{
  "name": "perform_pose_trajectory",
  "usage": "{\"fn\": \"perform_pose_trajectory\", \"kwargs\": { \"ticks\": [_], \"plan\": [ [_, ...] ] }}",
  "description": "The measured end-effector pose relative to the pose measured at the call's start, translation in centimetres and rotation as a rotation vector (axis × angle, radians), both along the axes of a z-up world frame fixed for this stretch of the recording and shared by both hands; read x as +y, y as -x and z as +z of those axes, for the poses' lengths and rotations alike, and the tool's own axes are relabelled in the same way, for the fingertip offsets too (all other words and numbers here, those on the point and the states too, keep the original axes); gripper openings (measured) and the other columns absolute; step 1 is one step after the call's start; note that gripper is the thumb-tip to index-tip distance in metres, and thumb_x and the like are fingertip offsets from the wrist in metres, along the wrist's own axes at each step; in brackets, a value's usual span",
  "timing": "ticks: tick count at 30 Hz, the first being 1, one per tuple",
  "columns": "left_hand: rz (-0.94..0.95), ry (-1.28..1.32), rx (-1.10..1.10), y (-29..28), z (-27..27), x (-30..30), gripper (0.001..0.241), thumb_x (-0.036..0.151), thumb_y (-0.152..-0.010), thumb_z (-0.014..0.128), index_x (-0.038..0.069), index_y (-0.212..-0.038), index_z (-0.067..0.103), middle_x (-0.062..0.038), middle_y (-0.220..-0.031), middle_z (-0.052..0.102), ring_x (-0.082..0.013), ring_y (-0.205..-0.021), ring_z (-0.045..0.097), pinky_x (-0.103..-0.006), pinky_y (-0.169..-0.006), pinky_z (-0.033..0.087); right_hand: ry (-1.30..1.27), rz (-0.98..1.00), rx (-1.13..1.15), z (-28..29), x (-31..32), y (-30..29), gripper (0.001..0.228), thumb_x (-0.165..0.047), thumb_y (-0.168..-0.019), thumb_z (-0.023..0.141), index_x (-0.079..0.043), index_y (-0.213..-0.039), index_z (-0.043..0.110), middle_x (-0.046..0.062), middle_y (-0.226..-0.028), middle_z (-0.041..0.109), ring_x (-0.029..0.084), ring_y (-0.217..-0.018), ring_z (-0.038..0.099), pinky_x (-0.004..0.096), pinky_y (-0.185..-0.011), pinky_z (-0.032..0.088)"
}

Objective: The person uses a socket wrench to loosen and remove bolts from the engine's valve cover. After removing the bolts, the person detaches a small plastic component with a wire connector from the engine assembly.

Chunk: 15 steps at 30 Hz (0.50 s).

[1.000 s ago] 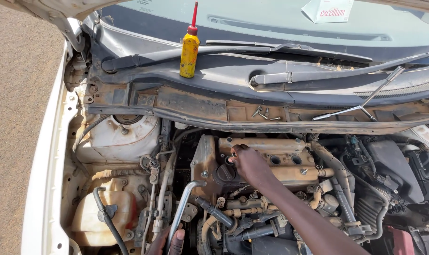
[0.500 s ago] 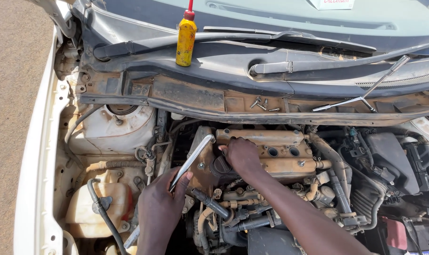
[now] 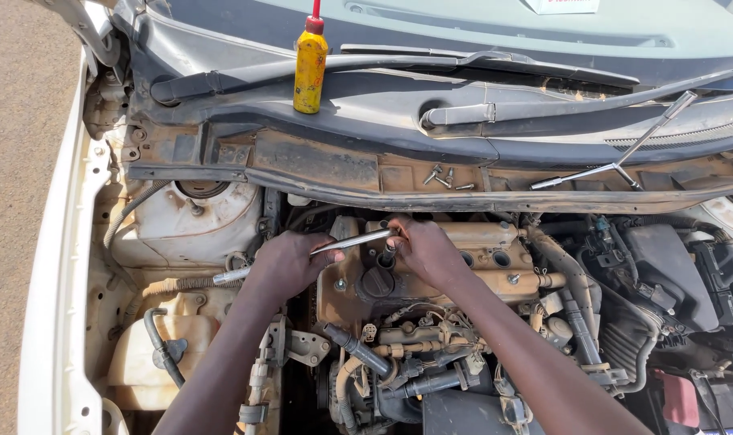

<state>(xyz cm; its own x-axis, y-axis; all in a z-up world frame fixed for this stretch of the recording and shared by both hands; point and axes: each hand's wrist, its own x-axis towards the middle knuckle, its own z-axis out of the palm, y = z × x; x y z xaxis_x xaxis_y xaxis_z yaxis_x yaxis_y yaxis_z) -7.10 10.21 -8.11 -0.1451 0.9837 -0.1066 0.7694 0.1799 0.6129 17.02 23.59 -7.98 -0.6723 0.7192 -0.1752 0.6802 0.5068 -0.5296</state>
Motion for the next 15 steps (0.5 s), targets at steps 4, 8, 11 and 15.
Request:
{"fn": "perform_pose_trajectory", "kwargs": {
  "ticks": [4, 8, 11, 15],
  "plan": [
    [-0.039, 0.009, -0.038, 0.8, 0.6, 0.7, 0.035, 0.046, -0.098, 0.061, 0.021, -0.116, 0.076, -0.019, -0.091, 0.078, -0.0483, -0.090, 0.072, -0.0573, -0.079, 0.058, -0.073, 0.035, -0.206, -2.6, 1.5, 0.7, 0.030, -0.032, -0.101, 0.057, -0.023, -0.130, 0.061, 0.017, -0.102, 0.077, 0.042, -0.096, 0.074, 0.055, -0.082, 0.061],
    [-0.060, 0.091, 0.058, 1.9, 2.8, 0.7, 0.037, 0.048, -0.091, 0.068, 0.023, -0.116, 0.078, -0.015, -0.095, 0.080, -0.0452, -0.094, 0.073, -0.0566, -0.084, 0.058, -0.074, -0.010, -0.183, -3.4, 0.7, 0.6, 0.034, -0.032, -0.103, 0.052, -0.024, -0.136, 0.056, 0.020, -0.099, 0.076, 0.046, -0.093, 0.073, 0.057, -0.078, 0.062],
    [-0.001, 0.146, 0.160, 5.0, 2.3, 0.8, 0.040, 0.056, -0.089, 0.069, 0.024, -0.112, 0.080, -0.012, -0.094, 0.081, -0.0416, -0.097, 0.074, -0.0535, -0.089, 0.058, -0.070, -0.075, -0.186, -3.3, -0.4, 0.5, 0.035, -0.030, -0.104, 0.050, -0.023, -0.138, 0.055, 0.023, -0.090, 0.075, 0.049, -0.088, 0.073, 0.059, -0.074, 0.062],
    [0.079, 0.123, 0.219, 7.3, 2.8, 0.2, 0.042, 0.061, -0.089, 0.065, 0.027, -0.109, 0.080, -0.013, -0.095, 0.079, -0.0409, -0.102, 0.072, -0.0540, -0.093, 0.057, -0.046, -0.110, -0.199, -3.0, -1.4, 1.1, 0.039, -0.029, -0.105, 0.046, -0.018, -0.141, 0.053, 0.026, -0.086, 0.074, 0.050, -0.087, 0.073, 0.060, -0.070, 0.062]
  ]
}}
